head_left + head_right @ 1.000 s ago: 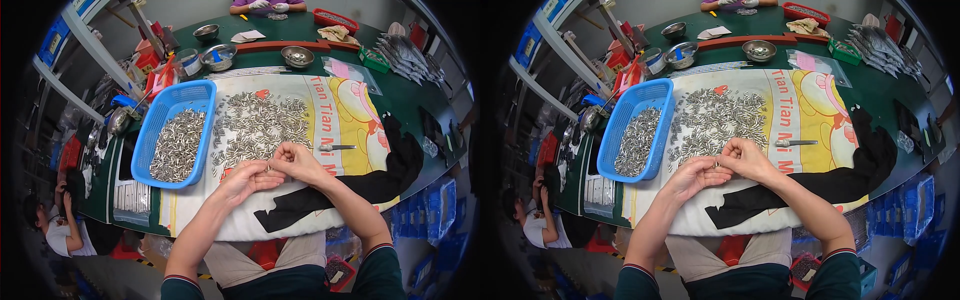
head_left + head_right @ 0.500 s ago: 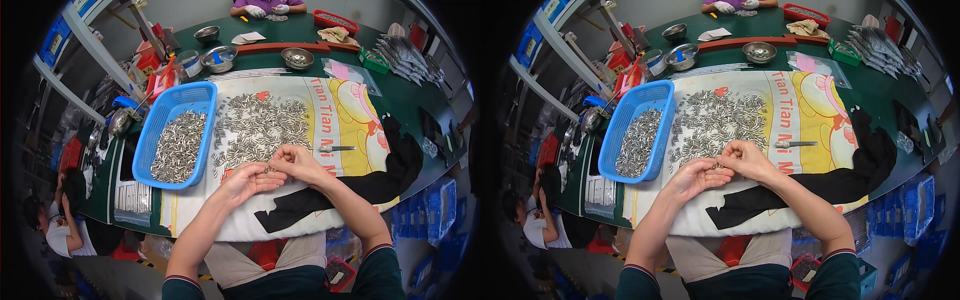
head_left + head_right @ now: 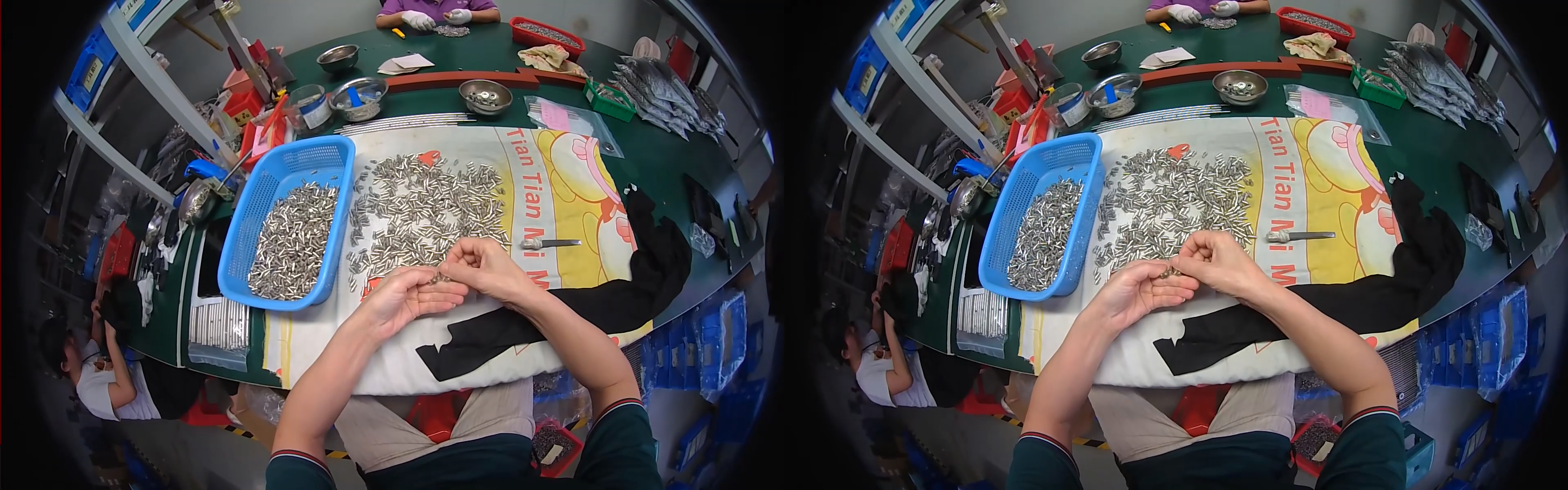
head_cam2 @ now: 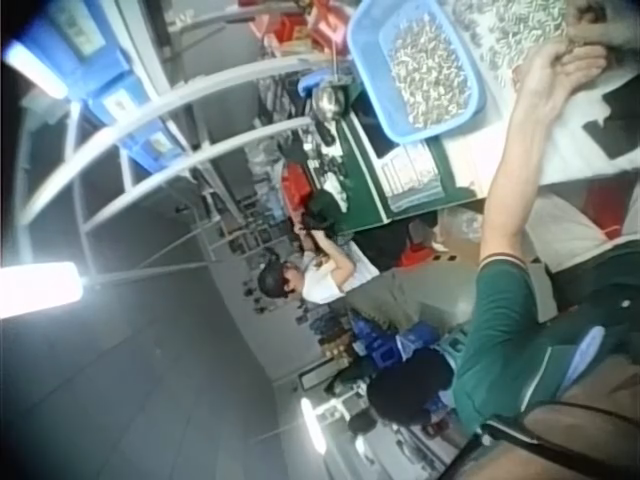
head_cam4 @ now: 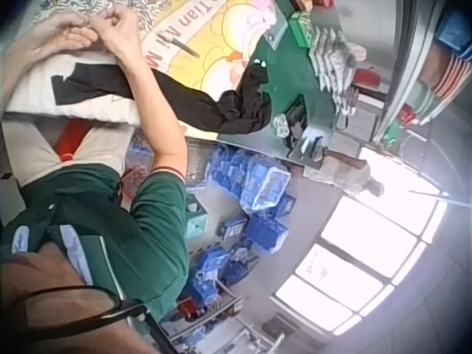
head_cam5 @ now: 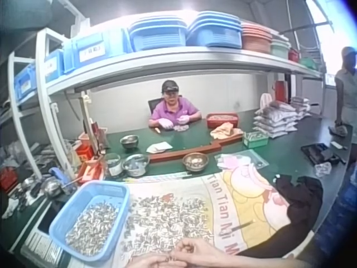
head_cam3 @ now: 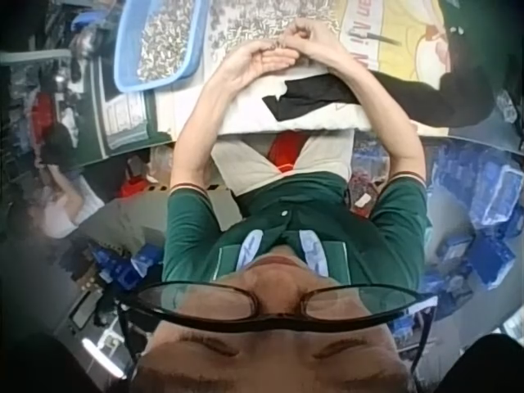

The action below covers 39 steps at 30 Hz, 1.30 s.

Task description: The recorder is picking up small metal hardware components from a pile on the table and assembling them onto a black fabric strip.

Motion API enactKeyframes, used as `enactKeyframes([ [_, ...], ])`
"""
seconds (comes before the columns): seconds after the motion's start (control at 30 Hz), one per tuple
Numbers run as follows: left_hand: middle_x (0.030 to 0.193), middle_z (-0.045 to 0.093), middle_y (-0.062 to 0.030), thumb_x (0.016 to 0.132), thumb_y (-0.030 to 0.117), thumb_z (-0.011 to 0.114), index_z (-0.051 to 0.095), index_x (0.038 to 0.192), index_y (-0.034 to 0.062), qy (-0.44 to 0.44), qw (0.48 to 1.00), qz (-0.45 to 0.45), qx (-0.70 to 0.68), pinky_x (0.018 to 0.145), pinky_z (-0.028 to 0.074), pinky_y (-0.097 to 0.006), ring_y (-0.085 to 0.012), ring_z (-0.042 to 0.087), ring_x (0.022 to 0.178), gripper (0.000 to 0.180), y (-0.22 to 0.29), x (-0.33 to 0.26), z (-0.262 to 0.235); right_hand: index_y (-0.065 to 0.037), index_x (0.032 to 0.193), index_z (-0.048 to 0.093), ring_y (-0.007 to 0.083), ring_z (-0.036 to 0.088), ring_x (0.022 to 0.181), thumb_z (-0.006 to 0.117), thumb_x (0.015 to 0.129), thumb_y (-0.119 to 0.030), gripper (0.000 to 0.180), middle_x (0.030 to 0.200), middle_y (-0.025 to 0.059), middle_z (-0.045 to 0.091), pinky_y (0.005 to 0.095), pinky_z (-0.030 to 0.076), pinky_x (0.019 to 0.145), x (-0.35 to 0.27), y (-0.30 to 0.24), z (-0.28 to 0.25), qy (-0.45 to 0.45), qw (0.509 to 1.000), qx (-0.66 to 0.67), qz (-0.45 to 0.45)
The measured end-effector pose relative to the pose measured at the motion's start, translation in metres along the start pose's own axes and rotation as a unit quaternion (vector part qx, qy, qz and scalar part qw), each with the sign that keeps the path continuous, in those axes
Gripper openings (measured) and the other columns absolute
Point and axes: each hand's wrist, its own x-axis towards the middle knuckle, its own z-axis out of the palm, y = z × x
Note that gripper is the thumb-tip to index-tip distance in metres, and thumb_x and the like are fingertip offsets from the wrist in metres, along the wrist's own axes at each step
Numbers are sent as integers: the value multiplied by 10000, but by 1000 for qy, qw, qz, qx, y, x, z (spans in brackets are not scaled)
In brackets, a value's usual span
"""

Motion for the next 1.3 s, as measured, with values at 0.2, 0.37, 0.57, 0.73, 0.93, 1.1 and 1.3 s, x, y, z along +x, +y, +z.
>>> enactKeyframes([
  [0.2, 943, 568, -281, 848, 87, 366, 456, 1061, -118, -2, 1000, 7, 20, 741, 516, -346, -315, 608, 841, 309, 0, 0, 1, -3, 744, 546, 13, 418, 523, 625, 769, -165, 182, 607, -28, 503, 170, 329, 454, 0, 1, 2, 17, 1000, 1, -18],
  [0.37, 906, 583, -265, 856, 104, 376, 471, 1044, -125, -3, 997, 39, 70, 725, 518, -336, -301, 616, 813, 312, 0, -1, 4, 0, 745, 547, 16, 425, 519, 632, 765, -168, 189, 603, -24, 509, 172, 339, 450, 1, 3, 2, 15, 999, -3, -31],
  [0.57, 888, 589, -257, 865, 121, 375, 483, 1037, -118, 1, 995, 47, 93, 717, 519, -334, -298, 619, 796, 313, -1, -1, 5, 0, 733, 549, 19, 429, 511, 643, 760, -177, 202, 591, -24, 509, 175, 344, 444, 1, 4, 3, 22, 999, -16, -43],
  [0.73, 867, 602, -226, 874, 142, 415, 509, 992, -80, 11, 994, 50, 100, 695, 523, -302, -250, 626, 758, 269, 0, -1, 5, 6, 739, 555, 18, 430, 510, 637, 765, -173, 199, 584, -20, 513, 177, 348, 445, 1, 5, 5, 35, 998, -20, -48],
  [0.93, 828, 620, -157, 879, 186, 461, 536, 914, -13, 21, 991, 62, 117, 602, 495, -234, -148, 600, 659, 216, -1, 1, 0, 9, 747, 583, 21, 435, 510, 627, 755, -158, 173, 582, -18, 543, 189, 354, 451, 0, 1, 6, 56, 995, -6, -86],
  [1.1, 690, 597, -89, 878, 195, 473, 531, 886, 6, 18, 992, 76, 98, 426, 353, -161, -66, 484, 483, 197, -2, 2, -4, -8, 766, 589, 44, 475, 581, 638, 724, -110, 121, 660, -7, 542, 194, 374, 517, -8, -9, 9, 62, 978, -111, -166],
  [1.3, 668, 572, -56, 890, 216, 463, 511, 892, 17, -4, 990, 89, 107, 410, 311, -158, -49, 453, 473, 205, -3, 1, -3, -16, 763, 609, 55, 473, 588, 649, 699, -94, 109, 684, 1, 520, 201, 381, 521, -6, -7, 10, 77, 967, -127, -207],
])
